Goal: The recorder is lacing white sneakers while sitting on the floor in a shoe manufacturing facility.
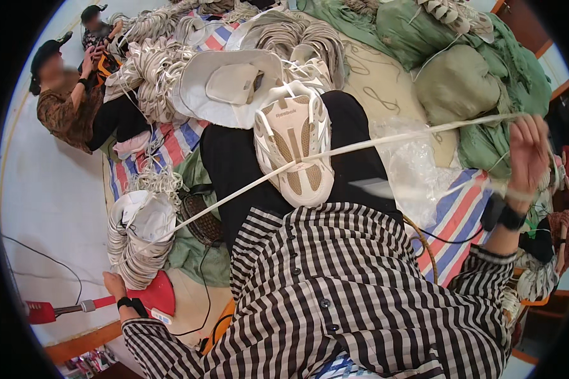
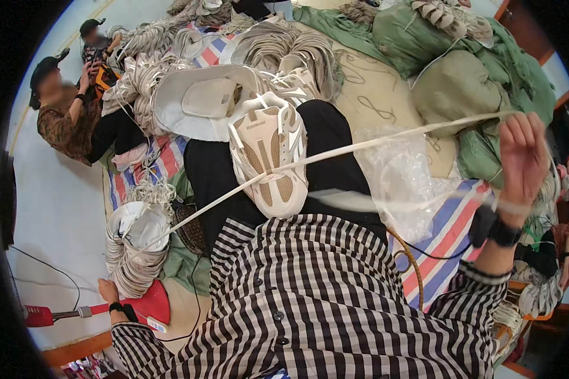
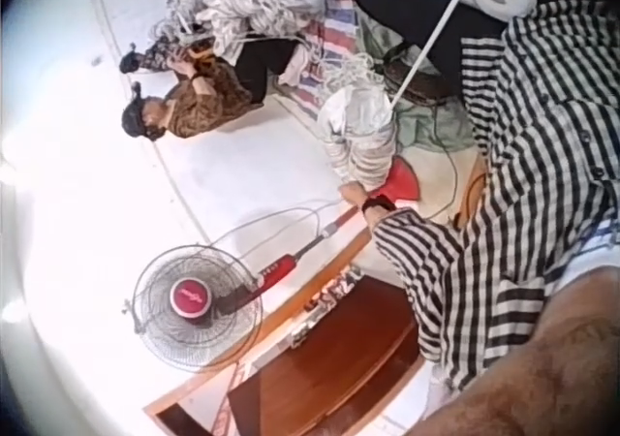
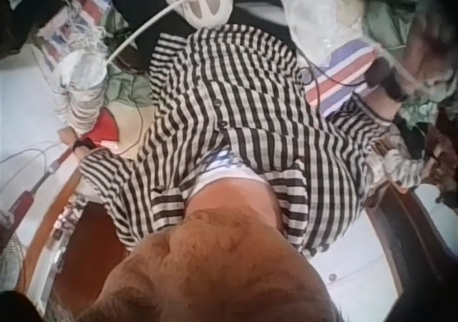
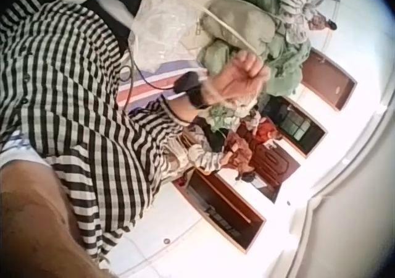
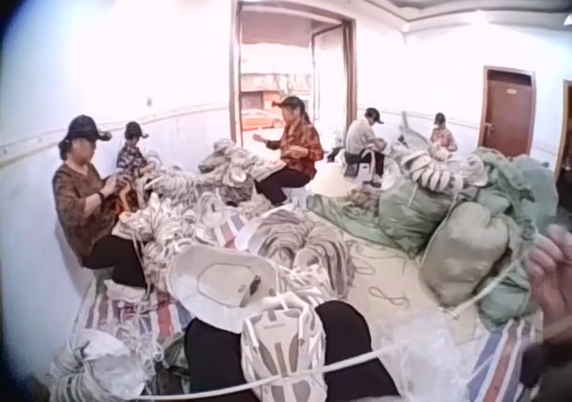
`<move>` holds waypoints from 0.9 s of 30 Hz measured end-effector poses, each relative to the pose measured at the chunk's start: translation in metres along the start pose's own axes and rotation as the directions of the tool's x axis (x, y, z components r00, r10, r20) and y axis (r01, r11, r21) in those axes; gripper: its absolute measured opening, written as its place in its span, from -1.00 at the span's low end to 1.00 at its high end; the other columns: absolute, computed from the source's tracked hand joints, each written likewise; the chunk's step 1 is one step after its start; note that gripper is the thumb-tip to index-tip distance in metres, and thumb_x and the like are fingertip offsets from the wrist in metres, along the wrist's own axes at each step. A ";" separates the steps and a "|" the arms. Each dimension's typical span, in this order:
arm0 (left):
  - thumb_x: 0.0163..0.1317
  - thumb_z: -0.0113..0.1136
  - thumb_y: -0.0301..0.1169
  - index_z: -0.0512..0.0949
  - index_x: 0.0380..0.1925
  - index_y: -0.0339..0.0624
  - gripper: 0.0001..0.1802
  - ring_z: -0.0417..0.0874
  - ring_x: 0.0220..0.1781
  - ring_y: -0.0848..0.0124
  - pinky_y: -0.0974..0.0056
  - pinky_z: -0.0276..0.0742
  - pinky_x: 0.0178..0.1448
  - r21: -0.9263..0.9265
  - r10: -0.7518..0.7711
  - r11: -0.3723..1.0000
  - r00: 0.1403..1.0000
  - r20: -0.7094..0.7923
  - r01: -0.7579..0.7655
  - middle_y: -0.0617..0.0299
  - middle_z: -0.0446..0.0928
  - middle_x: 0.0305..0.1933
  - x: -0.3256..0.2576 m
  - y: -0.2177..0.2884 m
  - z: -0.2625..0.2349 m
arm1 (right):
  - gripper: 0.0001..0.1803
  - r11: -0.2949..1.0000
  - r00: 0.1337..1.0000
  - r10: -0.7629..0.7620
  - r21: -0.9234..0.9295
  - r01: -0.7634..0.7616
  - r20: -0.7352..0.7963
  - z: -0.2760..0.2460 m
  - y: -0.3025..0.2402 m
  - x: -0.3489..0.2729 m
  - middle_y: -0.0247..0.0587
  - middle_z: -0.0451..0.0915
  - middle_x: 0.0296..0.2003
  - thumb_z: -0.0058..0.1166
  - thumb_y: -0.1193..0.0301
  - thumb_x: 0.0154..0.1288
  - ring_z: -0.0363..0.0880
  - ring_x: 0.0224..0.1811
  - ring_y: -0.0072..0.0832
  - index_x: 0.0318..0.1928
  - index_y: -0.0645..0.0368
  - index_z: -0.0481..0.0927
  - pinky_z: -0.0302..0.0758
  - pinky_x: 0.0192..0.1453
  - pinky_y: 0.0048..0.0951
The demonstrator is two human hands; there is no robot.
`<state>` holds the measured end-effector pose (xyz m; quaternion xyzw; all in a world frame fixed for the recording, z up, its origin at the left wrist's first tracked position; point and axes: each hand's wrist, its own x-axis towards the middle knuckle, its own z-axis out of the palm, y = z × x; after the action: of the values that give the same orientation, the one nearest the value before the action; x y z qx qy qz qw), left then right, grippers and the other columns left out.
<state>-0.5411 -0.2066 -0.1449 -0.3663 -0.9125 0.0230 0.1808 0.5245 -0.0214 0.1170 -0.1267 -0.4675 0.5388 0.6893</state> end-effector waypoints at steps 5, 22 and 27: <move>0.20 0.01 -0.46 0.49 -0.29 -0.38 -0.82 0.62 -0.18 -0.24 -0.18 0.50 -0.09 -0.202 0.092 0.979 0.922 0.376 -0.015 -0.33 0.58 -0.32 0.018 0.057 0.009 | -0.62 0.556 0.730 0.241 -0.526 -0.644 -0.639 -0.176 0.016 -0.029 -0.06 0.66 -0.11 0.09 0.42 0.32 0.63 -0.10 -0.35 0.13 0.19 0.47 0.56 0.02 -0.40; 0.04 0.26 -0.57 0.44 0.07 -0.35 -0.48 0.56 0.01 0.14 0.15 0.60 -0.10 -0.477 0.884 0.118 0.311 -0.349 -0.871 0.00 0.53 -0.09 -0.195 0.473 -0.275 | -0.60 0.089 0.891 0.388 -0.972 0.219 0.236 0.096 0.260 -0.044 -0.07 0.57 -0.17 0.16 0.51 0.22 0.63 -0.32 -0.05 0.08 0.16 0.47 0.56 -0.30 -0.13; 0.02 0.15 -0.61 0.47 -0.04 -0.33 -0.59 0.58 -0.27 0.21 0.17 0.55 -0.29 -0.409 0.880 0.112 0.282 -0.382 -0.906 0.12 0.47 -0.37 -0.180 0.466 -0.256 | -0.89 -0.158 0.872 0.420 -0.926 0.342 0.251 0.092 0.272 -0.040 -0.16 0.49 -0.40 0.04 0.53 0.22 0.60 -0.38 -0.16 -0.23 0.14 0.43 0.51 -0.36 -0.14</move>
<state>-0.0252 -0.0107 -0.0438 -0.8727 -0.4636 -0.1490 0.0340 0.2828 0.0192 -0.0391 -0.4799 -0.8581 0.0215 0.1815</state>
